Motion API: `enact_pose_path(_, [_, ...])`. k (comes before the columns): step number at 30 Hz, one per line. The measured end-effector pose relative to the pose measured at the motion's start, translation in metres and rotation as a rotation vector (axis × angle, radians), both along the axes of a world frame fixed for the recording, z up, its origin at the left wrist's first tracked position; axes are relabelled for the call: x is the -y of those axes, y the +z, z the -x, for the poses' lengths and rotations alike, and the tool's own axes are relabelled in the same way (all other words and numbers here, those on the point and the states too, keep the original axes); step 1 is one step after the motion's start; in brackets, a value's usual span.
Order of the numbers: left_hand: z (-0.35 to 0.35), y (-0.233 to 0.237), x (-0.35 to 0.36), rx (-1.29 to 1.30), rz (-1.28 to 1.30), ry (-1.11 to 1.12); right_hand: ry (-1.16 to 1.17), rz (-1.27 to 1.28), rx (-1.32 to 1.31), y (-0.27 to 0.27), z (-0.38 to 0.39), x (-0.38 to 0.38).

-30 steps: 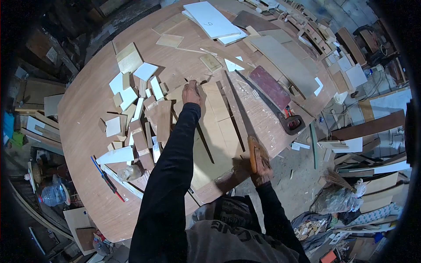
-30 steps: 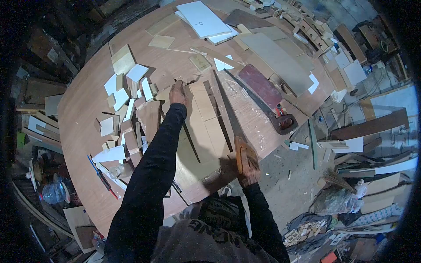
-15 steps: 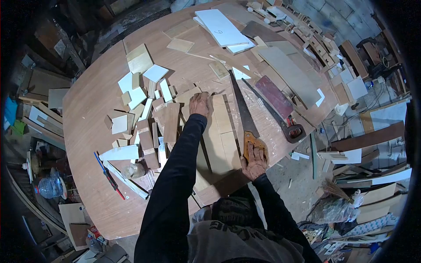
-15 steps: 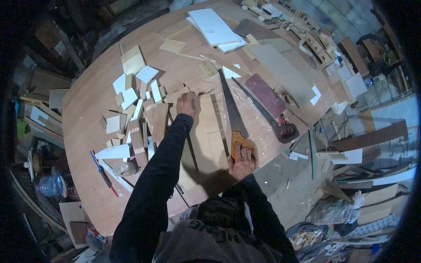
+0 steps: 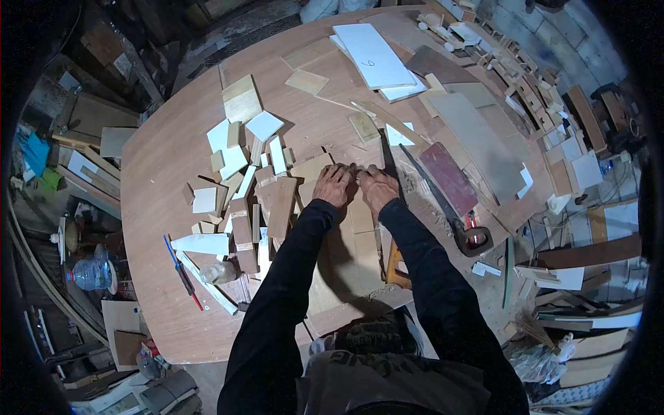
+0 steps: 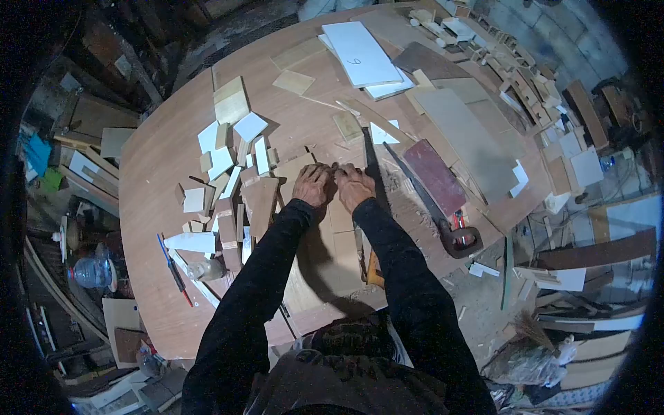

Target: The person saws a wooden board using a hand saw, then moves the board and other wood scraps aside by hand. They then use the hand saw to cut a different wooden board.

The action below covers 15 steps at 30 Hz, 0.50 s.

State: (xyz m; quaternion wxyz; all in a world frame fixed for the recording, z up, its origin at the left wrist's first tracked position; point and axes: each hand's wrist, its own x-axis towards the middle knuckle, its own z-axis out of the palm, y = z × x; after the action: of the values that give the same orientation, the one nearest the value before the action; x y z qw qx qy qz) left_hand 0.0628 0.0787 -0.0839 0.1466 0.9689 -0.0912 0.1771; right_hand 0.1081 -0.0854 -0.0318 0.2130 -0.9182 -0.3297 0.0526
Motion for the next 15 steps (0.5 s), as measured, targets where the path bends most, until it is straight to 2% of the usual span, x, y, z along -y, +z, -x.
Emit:
enact_pose_path(1, [0.0, 0.004, 0.001, 0.007, 0.017, 0.0, 0.01, -0.001, -0.005, -0.005, -0.005, 0.0])
enact_pose_path(3, [0.003, 0.008, 0.007, 0.008, 0.103, 0.05, 0.068, -0.177, 0.099, -0.012, -0.015, 0.007])
enact_pose_path(4, [0.003, 0.008, 0.008, 0.012, 0.129, 0.07, 0.026, -0.374, -0.002, -0.016, -0.018, 0.009])
enact_pose_path(8, [-0.001, 0.005, 0.007, 0.081, 0.105, 0.05, -0.102, -0.4, -0.14, -0.036, -0.02, 0.008])
enact_pose_path(10, [-0.001, 0.001, 0.004, 0.068, 0.132, 0.057, -0.145, -0.588, -0.274, -0.065, -0.023, 0.001])
enact_pose_path(15, [0.0, 0.001, 0.004, 0.098, 0.133, 0.018, -0.057, -0.564, -0.197, -0.056, -0.015, 0.007])
